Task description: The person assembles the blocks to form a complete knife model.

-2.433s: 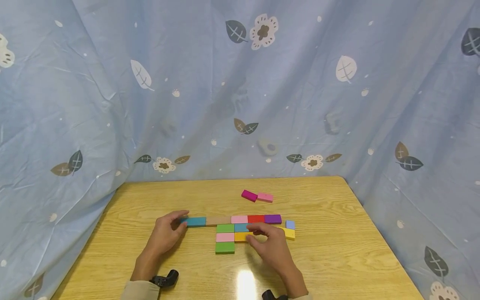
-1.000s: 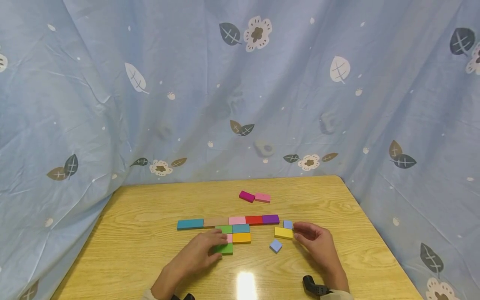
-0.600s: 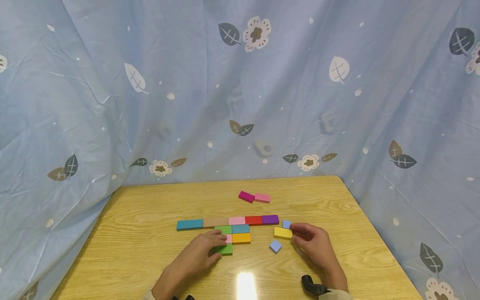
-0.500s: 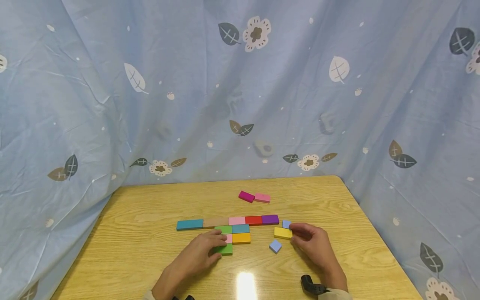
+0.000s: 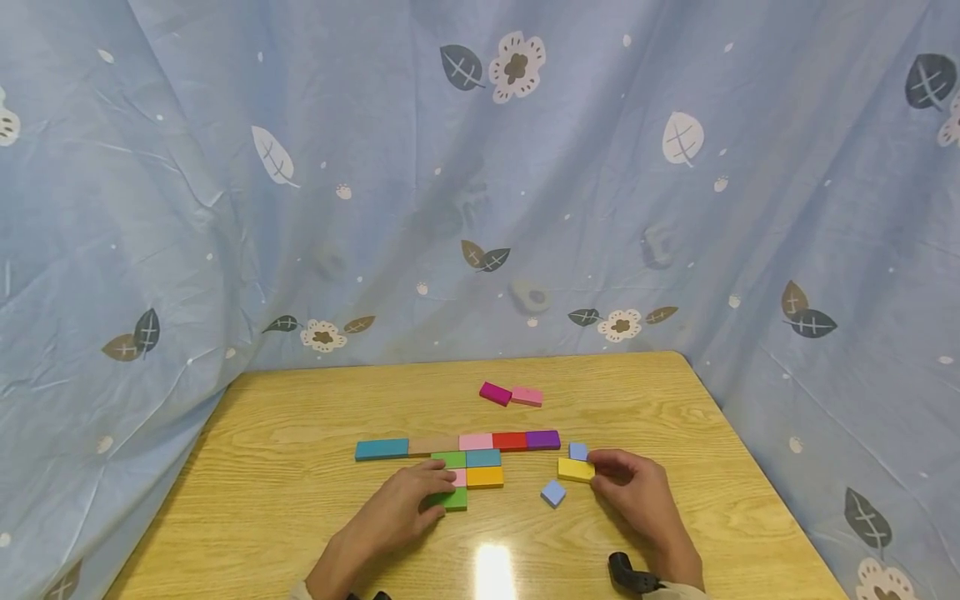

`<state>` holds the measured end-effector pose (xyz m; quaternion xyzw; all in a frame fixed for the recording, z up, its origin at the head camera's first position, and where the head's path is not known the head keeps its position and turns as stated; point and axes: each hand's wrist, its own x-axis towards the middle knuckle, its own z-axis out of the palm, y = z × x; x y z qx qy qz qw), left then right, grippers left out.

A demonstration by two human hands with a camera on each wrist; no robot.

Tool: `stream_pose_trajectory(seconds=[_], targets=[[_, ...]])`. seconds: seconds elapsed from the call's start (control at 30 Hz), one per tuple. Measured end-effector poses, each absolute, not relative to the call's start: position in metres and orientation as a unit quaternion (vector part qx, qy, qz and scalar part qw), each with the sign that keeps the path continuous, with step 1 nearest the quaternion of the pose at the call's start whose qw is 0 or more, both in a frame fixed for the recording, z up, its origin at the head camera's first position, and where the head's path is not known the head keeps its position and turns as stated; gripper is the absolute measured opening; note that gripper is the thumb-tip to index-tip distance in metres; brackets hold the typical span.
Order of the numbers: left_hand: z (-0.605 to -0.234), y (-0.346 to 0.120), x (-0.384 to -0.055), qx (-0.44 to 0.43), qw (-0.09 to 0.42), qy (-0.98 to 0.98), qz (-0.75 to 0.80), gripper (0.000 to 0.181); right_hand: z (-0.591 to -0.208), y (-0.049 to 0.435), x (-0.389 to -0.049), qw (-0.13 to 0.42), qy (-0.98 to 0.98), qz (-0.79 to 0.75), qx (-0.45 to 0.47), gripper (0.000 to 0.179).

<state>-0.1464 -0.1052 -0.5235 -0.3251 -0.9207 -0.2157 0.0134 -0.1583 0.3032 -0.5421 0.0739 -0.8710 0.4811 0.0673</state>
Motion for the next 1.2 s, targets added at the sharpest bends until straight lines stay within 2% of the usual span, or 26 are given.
stream_pose_trajectory(seconds=[0.4, 0.6, 0.8, 1.2], targets=[[-0.523, -0.106, -0.147, -0.324, 0.011, -0.920, -0.222, 0.029, -0.541, 0.305, -0.157, 0.059, -0.878, 0.473, 0.051, 0.034], [-0.523, -0.105, -0.146, -0.315, -0.002, -0.921, -0.229, 0.030, -0.533, 0.303, -0.151, 0.071, -0.849, 0.519, 0.073, 0.030], [-0.524, -0.106, -0.146, -0.315, -0.001, -0.921, -0.228, 0.029, -0.525, 0.283, -0.149, 0.062, -0.835, 0.532, 0.124, 0.027], [-0.524, -0.106, -0.147, -0.327, 0.016, -0.918, -0.222, 0.027, -0.534, 0.227, -0.147, 0.020, -0.807, 0.555, 0.202, 0.024]])
